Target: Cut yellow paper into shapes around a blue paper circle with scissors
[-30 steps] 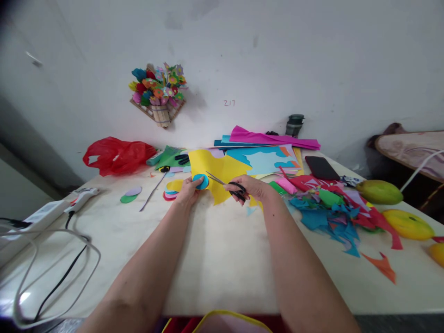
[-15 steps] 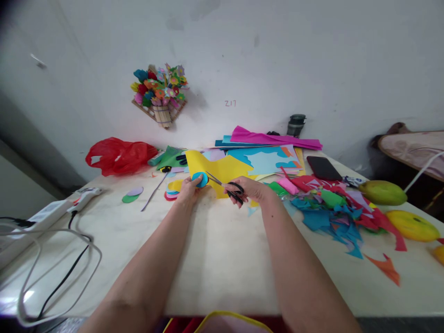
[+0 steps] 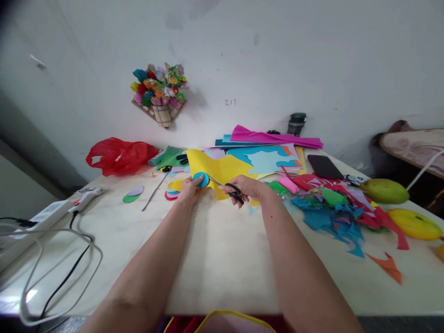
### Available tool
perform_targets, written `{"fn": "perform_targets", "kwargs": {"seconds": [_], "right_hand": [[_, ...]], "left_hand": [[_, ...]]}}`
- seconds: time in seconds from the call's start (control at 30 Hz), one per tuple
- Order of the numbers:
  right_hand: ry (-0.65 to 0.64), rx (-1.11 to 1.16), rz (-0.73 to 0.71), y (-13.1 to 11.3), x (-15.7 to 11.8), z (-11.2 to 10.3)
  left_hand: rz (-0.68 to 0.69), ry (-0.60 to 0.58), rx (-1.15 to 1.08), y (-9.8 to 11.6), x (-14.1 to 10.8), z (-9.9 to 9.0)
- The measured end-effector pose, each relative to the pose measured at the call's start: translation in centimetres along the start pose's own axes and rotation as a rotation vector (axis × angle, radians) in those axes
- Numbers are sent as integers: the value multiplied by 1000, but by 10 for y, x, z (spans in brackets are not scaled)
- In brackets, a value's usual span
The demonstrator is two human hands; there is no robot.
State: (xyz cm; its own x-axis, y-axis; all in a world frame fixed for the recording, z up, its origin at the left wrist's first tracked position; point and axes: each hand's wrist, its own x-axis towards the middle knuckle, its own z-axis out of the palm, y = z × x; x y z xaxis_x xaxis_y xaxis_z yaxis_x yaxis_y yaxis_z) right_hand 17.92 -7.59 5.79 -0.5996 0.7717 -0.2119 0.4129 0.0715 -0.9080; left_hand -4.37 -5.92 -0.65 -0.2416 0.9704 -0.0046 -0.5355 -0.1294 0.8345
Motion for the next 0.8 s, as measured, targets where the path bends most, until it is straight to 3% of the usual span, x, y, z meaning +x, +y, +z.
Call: {"fn": "perform_targets", "kwargs": {"seconds": [0.43,0.8], "right_hand": [[33,3,79,-12,-2,8],[66,116,-25,17,20,10]], "left_hand": [[-43,11,7,1,-1,3],[-145,98,-32,4,-4,11]]}}
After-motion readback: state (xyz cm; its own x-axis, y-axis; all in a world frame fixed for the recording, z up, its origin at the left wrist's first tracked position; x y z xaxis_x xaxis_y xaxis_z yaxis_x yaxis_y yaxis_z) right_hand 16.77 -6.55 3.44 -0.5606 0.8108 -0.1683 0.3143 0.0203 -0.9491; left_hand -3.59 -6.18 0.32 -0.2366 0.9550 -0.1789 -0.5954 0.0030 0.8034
